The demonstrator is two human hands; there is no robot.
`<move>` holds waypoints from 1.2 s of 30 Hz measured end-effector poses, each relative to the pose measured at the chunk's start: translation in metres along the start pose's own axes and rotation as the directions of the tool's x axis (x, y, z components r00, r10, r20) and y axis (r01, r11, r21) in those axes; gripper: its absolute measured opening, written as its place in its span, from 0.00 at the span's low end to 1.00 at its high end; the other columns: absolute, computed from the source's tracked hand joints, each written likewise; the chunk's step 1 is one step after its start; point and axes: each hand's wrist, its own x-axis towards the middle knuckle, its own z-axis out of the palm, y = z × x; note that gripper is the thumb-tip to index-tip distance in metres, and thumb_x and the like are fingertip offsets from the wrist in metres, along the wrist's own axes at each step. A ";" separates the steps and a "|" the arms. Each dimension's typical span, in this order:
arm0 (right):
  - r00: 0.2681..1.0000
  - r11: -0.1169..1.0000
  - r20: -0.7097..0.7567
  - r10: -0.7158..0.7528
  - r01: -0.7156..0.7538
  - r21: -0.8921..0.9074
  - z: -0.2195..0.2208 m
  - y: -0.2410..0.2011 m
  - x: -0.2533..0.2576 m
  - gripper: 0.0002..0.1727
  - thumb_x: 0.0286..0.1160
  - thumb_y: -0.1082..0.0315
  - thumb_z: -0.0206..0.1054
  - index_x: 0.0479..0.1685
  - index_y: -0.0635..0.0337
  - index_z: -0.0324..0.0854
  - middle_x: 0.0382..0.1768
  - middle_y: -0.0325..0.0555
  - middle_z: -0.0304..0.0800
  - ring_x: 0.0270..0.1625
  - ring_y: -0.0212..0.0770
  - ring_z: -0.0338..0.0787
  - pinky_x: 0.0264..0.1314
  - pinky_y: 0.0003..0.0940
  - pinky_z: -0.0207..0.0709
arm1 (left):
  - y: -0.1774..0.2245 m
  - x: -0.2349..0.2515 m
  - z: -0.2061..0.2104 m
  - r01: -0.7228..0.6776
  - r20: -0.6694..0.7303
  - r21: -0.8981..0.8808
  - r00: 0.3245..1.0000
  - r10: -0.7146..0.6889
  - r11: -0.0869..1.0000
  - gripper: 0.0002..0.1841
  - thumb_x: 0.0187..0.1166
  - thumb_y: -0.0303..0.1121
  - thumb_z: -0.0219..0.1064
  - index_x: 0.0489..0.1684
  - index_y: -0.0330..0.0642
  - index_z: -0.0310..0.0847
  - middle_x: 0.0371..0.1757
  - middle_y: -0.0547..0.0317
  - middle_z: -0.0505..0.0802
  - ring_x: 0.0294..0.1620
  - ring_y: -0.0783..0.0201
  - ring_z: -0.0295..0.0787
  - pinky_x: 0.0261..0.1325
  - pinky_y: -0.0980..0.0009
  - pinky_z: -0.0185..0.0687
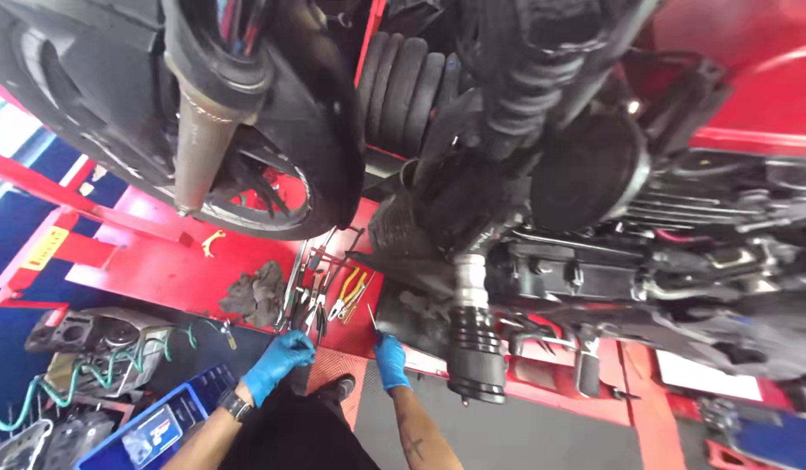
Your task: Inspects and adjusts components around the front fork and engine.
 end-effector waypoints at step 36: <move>0.900 0.640 -0.068 -0.430 0.356 0.681 -0.062 -0.018 -0.136 0.15 0.67 0.72 0.76 0.54 0.61 0.85 0.41 0.43 0.93 0.38 0.38 0.93 0.44 0.37 0.92 | 0.248 0.007 -0.233 -0.899 -0.533 0.079 0.327 0.781 0.431 0.08 0.83 0.22 0.59 0.51 0.44 0.81 0.44 0.70 0.92 0.47 0.70 0.91 0.58 0.66 0.90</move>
